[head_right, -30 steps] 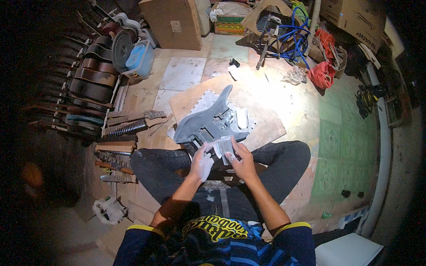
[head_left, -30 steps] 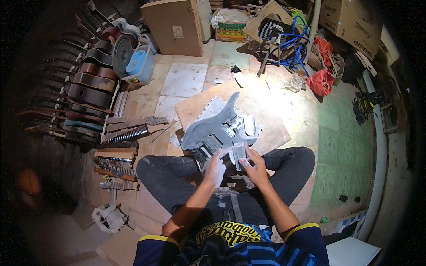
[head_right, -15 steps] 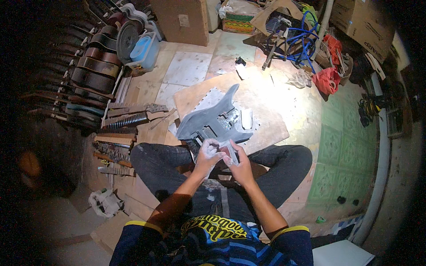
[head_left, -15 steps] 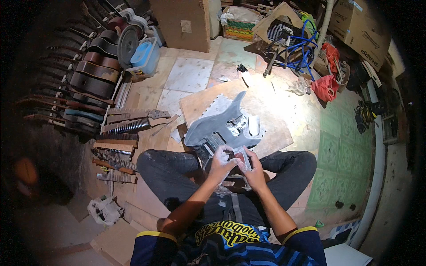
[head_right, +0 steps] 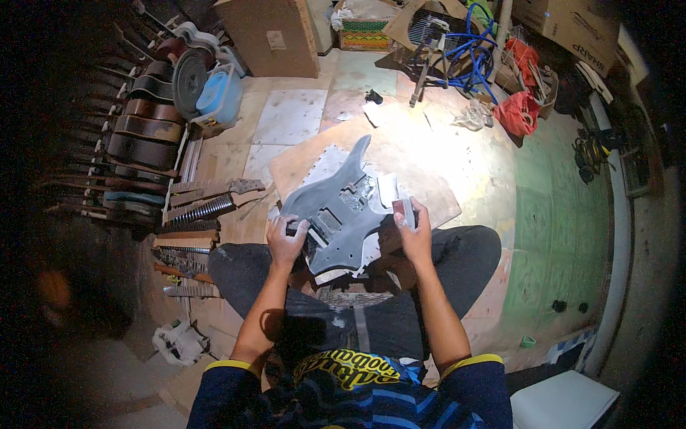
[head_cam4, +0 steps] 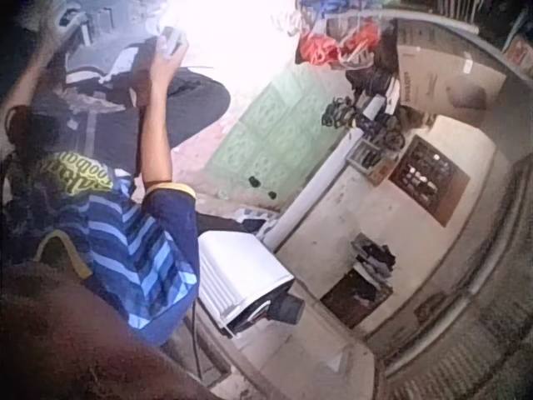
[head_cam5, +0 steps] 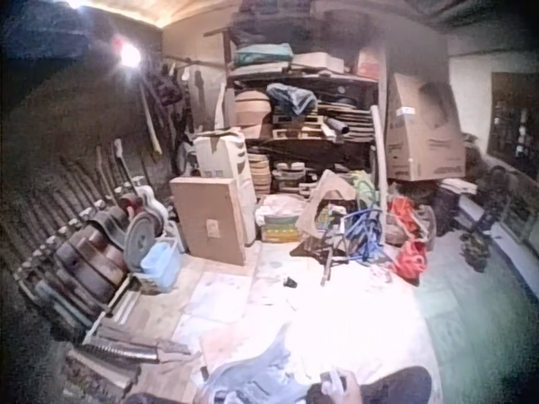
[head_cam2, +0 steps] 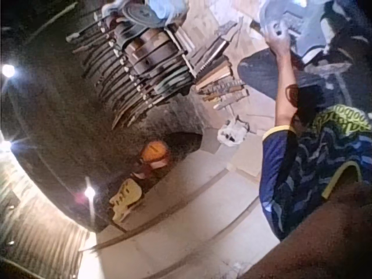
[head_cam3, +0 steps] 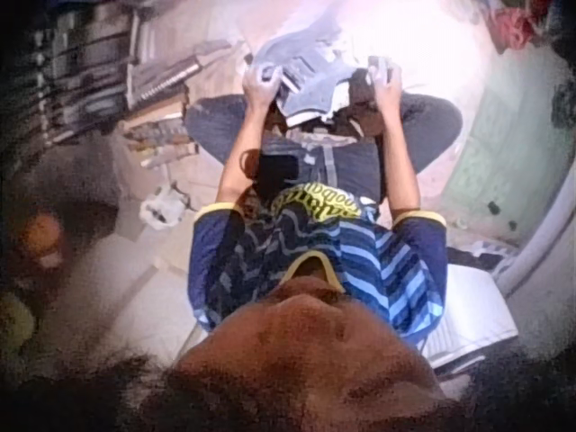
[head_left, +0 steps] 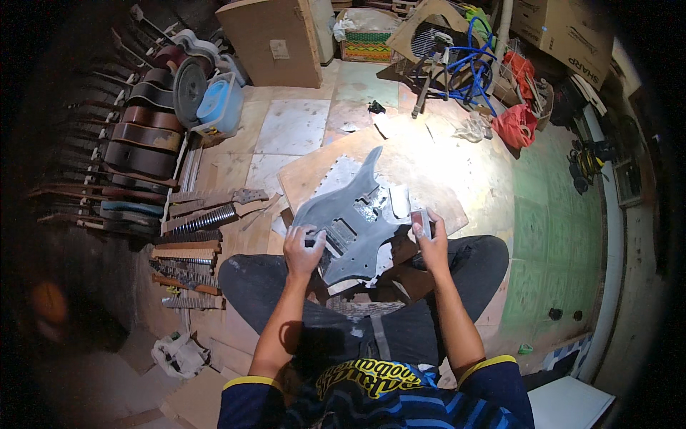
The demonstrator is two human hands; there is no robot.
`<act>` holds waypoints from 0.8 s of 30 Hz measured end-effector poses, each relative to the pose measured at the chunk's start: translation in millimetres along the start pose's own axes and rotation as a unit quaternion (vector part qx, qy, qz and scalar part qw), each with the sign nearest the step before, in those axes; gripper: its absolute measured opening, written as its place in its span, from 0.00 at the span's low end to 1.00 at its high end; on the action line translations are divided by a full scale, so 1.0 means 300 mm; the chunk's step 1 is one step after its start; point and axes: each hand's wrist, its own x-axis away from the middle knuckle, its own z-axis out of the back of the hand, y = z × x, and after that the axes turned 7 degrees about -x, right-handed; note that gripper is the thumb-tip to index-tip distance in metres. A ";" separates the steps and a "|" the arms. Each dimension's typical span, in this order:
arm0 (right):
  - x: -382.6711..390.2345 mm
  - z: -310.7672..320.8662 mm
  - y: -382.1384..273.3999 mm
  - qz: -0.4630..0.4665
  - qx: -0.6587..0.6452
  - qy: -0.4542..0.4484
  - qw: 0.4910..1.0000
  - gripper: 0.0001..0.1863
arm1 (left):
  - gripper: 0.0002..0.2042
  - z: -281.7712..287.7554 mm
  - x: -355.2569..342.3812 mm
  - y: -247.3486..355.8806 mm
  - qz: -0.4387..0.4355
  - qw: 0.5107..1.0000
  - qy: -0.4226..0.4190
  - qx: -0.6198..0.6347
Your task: The person sands the surface of a guitar body using a piece of sandpaper, focusing on the edges and inner contours of the instrument.
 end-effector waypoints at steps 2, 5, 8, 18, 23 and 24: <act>-0.008 0.024 0.022 -0.034 -0.023 0.049 0.998 0.29 | 0.11 -0.017 -0.055 -0.035 -0.119 0.992 0.011 -0.049; -0.009 0.036 0.099 -0.034 -0.008 0.086 0.996 0.29 | 0.13 -0.046 -0.123 -0.172 -0.143 0.981 -0.051 -0.117; -0.005 0.048 0.148 -0.027 0.030 0.108 0.993 0.28 | 0.17 -0.051 -0.189 -0.249 -0.090 0.977 -0.105 -0.162; -0.037 -0.004 0.168 -0.153 -0.055 0.153 0.975 0.29 | 0.35 -0.123 -0.083 -0.379 0.260 0.916 -0.305 0.027; -0.037 -0.030 0.179 -0.144 -0.078 0.128 0.978 0.28 | 0.46 -0.111 -0.073 -0.419 0.315 0.883 -0.337 0.088; -0.037 -0.034 0.178 -0.135 -0.079 0.120 0.980 0.28 | 0.46 -0.101 -0.062 -0.431 0.316 0.885 -0.332 0.086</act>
